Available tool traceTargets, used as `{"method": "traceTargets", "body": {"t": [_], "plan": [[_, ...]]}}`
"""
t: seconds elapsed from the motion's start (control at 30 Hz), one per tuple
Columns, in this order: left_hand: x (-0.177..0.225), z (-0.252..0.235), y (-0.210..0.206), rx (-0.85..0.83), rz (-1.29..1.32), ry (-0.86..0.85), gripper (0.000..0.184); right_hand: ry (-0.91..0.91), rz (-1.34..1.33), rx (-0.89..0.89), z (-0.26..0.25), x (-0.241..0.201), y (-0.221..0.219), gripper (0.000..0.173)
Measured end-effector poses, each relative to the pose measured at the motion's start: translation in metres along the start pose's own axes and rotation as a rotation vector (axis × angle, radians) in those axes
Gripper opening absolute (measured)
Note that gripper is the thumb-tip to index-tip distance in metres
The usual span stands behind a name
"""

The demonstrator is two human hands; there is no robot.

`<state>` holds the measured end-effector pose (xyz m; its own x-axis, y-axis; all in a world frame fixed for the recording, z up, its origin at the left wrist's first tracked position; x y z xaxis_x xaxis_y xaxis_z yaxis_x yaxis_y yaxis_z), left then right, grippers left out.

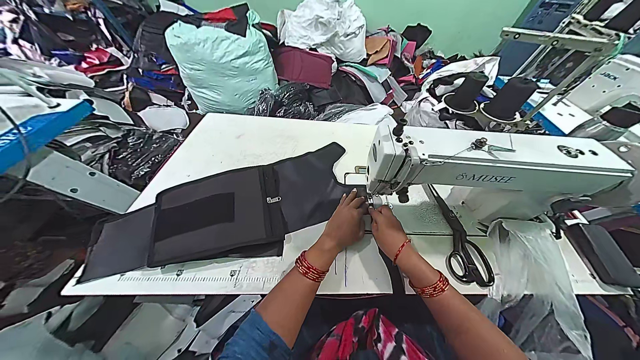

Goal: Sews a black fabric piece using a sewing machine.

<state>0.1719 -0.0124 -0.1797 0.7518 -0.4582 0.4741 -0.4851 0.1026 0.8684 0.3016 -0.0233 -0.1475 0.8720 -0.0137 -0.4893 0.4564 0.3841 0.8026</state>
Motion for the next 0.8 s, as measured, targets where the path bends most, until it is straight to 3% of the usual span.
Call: {"method": "traceTargets", "body": {"t": [0.8], "plan": [[0.0018,0.0014,-0.004,0.045,-0.073,-0.048,0.043,0.014,-0.048,-0.037,0.006,-0.0021,-0.0005,0.038]]}}
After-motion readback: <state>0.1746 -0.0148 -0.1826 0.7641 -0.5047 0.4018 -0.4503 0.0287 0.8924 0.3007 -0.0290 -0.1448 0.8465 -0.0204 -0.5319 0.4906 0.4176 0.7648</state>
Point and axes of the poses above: each hand's wrist, its own z-axis away from the middle knuckle, its own y-axis out of the back of the hand, x = y × z, the point moved 2 cm from there along -z, towards the middle knuckle, and after that the axes turned 4 degrees about -z, right-handed, at the moved point
